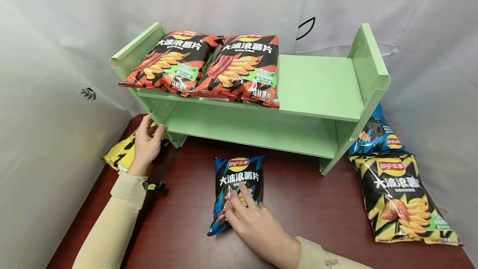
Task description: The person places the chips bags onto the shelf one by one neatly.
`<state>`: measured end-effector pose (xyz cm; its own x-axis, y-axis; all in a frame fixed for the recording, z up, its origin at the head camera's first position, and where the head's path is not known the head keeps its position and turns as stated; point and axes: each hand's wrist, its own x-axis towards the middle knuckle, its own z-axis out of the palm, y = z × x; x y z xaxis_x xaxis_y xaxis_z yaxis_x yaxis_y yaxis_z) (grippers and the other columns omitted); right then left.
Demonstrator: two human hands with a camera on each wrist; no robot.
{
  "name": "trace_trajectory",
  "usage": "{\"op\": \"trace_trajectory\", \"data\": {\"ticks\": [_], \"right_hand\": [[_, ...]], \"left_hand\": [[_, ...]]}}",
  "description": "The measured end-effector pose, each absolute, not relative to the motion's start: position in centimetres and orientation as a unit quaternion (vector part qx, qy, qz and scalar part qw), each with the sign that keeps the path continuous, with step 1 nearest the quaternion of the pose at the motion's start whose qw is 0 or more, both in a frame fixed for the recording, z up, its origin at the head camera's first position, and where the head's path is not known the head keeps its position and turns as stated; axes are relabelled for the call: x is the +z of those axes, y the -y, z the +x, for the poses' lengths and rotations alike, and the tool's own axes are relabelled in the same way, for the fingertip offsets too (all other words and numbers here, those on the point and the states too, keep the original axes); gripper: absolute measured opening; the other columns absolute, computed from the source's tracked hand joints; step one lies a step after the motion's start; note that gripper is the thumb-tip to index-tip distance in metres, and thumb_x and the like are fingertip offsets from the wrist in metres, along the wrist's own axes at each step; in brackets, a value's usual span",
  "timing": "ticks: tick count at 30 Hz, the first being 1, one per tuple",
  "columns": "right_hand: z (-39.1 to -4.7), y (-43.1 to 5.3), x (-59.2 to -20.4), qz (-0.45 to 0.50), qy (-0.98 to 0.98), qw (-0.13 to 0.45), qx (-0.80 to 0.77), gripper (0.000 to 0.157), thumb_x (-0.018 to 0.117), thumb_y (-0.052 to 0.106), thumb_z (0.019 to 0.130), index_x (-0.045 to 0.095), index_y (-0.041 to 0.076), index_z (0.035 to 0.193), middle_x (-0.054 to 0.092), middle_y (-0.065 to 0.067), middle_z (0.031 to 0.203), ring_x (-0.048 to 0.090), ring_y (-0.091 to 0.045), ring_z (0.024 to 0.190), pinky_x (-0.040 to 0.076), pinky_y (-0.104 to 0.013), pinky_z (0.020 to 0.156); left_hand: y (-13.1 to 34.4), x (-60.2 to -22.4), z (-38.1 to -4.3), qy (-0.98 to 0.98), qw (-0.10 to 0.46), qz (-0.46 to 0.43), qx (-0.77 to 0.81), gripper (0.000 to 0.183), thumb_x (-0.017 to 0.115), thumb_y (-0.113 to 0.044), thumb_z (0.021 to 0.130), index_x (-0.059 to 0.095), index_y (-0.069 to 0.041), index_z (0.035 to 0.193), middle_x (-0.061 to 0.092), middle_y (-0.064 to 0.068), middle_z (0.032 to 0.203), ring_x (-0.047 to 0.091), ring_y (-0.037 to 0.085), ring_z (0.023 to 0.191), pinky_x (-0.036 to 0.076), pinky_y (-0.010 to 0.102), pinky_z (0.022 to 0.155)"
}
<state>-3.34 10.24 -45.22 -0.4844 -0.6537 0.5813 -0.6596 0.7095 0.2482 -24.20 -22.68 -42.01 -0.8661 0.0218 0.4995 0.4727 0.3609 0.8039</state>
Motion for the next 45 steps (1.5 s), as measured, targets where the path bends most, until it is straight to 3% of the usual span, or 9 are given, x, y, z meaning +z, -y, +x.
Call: {"op": "trace_trajectory", "data": {"ticks": [8, 15, 22, 26, 29, 34, 39, 45], "right_hand": [[-2.8, -11.6, -44.6, 0.417, 0.842, 0.341, 0.011, 0.047, 0.027, 0.005, 0.113, 0.073, 0.012, 0.112, 0.072, -0.01, 0.123, 0.067, -0.037, 0.123, 0.058, -0.03, 0.052], [-2.6, -13.3, -43.6, 0.458, 0.816, 0.349, 0.049, 0.045, 0.031, 0.004, 0.113, 0.075, 0.013, 0.118, 0.072, -0.009, 0.126, 0.068, -0.035, 0.123, 0.06, -0.03, 0.056], [-2.7, -15.1, -41.6, 0.507, 0.769, 0.348, 0.173, 0.034, 0.042, 0.01, 0.112, 0.074, 0.01, 0.124, 0.072, -0.012, 0.129, 0.068, -0.037, 0.12, 0.063, -0.031, 0.08], [-2.5, -15.9, -39.9, 0.528, 0.728, 0.343, 0.269, 0.027, 0.055, 0.012, 0.107, 0.073, 0.003, 0.124, 0.072, -0.019, 0.126, 0.068, -0.039, 0.12, 0.055, -0.033, 0.105], [-2.4, -16.4, -38.4, 0.542, 0.694, 0.341, 0.329, 0.025, 0.059, 0.01, 0.104, 0.073, -0.003, 0.121, 0.071, -0.025, 0.122, 0.065, -0.041, 0.124, 0.047, -0.034, 0.115], [-2.4, -16.7, -35.9, 0.55, 0.619, 0.369, 0.423, 0.02, 0.063, 0.002, 0.099, 0.073, -0.01, 0.112, 0.071, -0.033, 0.116, 0.064, -0.046, 0.125, 0.05, -0.038, 0.113], [-2.3, -17.1, -34.5, 0.53, 0.565, 0.395, 0.494, 0.022, 0.075, 0.001, 0.093, 0.07, -0.018, 0.101, 0.07, -0.037, 0.115, 0.065, -0.048, 0.123, 0.054, -0.04, 0.108], [-2.8, -18.4, -34.5, 0.519, 0.475, 0.417, 0.575, 0.029, 0.08, -0.006, 0.085, 0.064, -0.025, 0.099, 0.065, -0.045, 0.114, 0.064, -0.058, 0.117, 0.053, -0.054, 0.106]], "left_hand": [[23.7, -43.5, -25.3, 0.79, 0.211, -0.161, -0.553, 0.046, 0.058, -0.008, 0.105, 0.052, -0.011, 0.15, 0.058, 0.021, 0.133, 0.066, 0.045, 0.119, 0.055, 0.009, 0.077], [23.7, -43.5, -25.3, 0.793, 0.211, -0.161, -0.549, 0.046, 0.057, -0.006, 0.105, 0.051, -0.009, 0.151, 0.058, 0.021, 0.132, 0.066, 0.046, 0.118, 0.056, 0.012, 0.08], [23.7, -43.4, -25.1, 0.792, 0.21, -0.166, -0.55, 0.046, 0.058, -0.008, 0.105, 0.052, -0.011, 0.151, 0.058, 0.021, 0.132, 0.066, 0.045, 0.12, 0.056, 0.011, 0.08], [23.6, -43.4, -25.1, 0.792, 0.206, -0.163, -0.551, 0.046, 0.058, -0.008, 0.105, 0.051, -0.011, 0.151, 0.058, 0.021, 0.133, 0.066, 0.045, 0.121, 0.055, 0.01, 0.08], [23.4, -43.1, -24.9, 0.794, 0.207, -0.163, -0.548, 0.046, 0.056, -0.005, 0.105, 0.05, -0.006, 0.15, 0.057, 0.025, 0.132, 0.065, 0.049, 0.12, 0.054, 0.009, 0.08], [22.7, -41.7, -23.8, 0.796, 0.21, -0.172, -0.541, 0.045, 0.055, 0.001, 0.104, 0.049, 0.003, 0.148, 0.056, 0.03, 0.128, 0.065, 0.053, 0.116, 0.057, 0.015, 0.078], [22.2, -40.8, -22.9, 0.798, 0.21, -0.167, -0.54, 0.044, 0.055, 0.001, 0.103, 0.049, 0.004, 0.147, 0.057, 0.028, 0.127, 0.066, 0.05, 0.113, 0.057, 0.014, 0.075], [22.3, -40.6, -22.7, 0.8, 0.208, -0.166, -0.538, 0.043, 0.055, 0.001, 0.103, 0.05, 0.004, 0.146, 0.058, 0.027, 0.126, 0.069, 0.035, 0.108, 0.055, 0.011, 0.072]]}}
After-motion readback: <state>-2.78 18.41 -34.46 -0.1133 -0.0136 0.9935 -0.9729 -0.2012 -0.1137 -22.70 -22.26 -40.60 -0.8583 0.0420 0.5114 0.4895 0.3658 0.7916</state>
